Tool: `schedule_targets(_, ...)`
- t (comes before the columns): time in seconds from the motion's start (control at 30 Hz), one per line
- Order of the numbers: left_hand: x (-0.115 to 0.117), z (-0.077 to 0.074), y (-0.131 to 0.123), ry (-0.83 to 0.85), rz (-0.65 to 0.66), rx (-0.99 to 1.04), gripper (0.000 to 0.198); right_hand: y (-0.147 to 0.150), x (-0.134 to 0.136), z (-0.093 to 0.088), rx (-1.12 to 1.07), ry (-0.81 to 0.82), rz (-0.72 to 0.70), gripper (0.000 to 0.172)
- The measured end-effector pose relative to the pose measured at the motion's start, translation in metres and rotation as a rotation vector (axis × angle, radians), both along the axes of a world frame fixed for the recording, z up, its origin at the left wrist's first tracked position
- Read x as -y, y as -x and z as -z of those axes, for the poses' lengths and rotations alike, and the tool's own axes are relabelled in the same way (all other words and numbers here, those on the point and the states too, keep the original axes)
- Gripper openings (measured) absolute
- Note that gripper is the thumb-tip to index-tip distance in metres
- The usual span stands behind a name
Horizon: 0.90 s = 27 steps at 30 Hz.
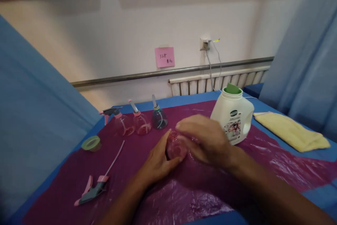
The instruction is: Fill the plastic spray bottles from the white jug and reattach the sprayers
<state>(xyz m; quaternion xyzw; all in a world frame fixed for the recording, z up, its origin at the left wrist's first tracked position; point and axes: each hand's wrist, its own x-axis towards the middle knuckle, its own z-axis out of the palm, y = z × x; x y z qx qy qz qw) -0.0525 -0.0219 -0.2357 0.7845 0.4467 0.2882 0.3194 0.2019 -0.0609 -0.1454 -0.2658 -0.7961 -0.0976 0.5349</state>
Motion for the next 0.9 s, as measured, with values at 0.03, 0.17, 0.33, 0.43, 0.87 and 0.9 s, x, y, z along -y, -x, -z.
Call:
schedule_targets(0.03, 0.001, -0.002, 0.001, 0.025, -0.028, -0.037, 0.106, -0.019, 0.0, -0.004, -0.1, -0.019, 0.091, 0.03)
schedule_targets(0.17, 0.002, -0.006, 0.0, 0.08, -0.086, -0.089, 0.109, -0.082, -0.009, 0.0, -0.689, -0.085, 0.47, 0.025)
schedule_targets(0.33, 0.001, -0.007, -0.001, 0.115, -0.129, -0.076, 0.106, -0.132, -0.029, 0.045, -0.91, 0.095, 0.592, 0.037)
schedule_targets(0.43, 0.001, -0.012, -0.002, 0.115, -0.128, -0.045, 0.1, -0.15, -0.037, 0.073, -0.935, 0.293, 0.49, 0.037)
schedule_targets(0.87, 0.008, -0.037, -0.017, 0.271, -0.079, 0.08, 0.102, -0.174, -0.049, 0.102, -0.762, 0.597, 0.421, 0.058)
schedule_targets(0.9, 0.008, -0.037, -0.017, 0.274, -0.076, 0.082, 0.103, -0.174, -0.05, 0.104, -0.754, 0.609, 0.459, 0.059)
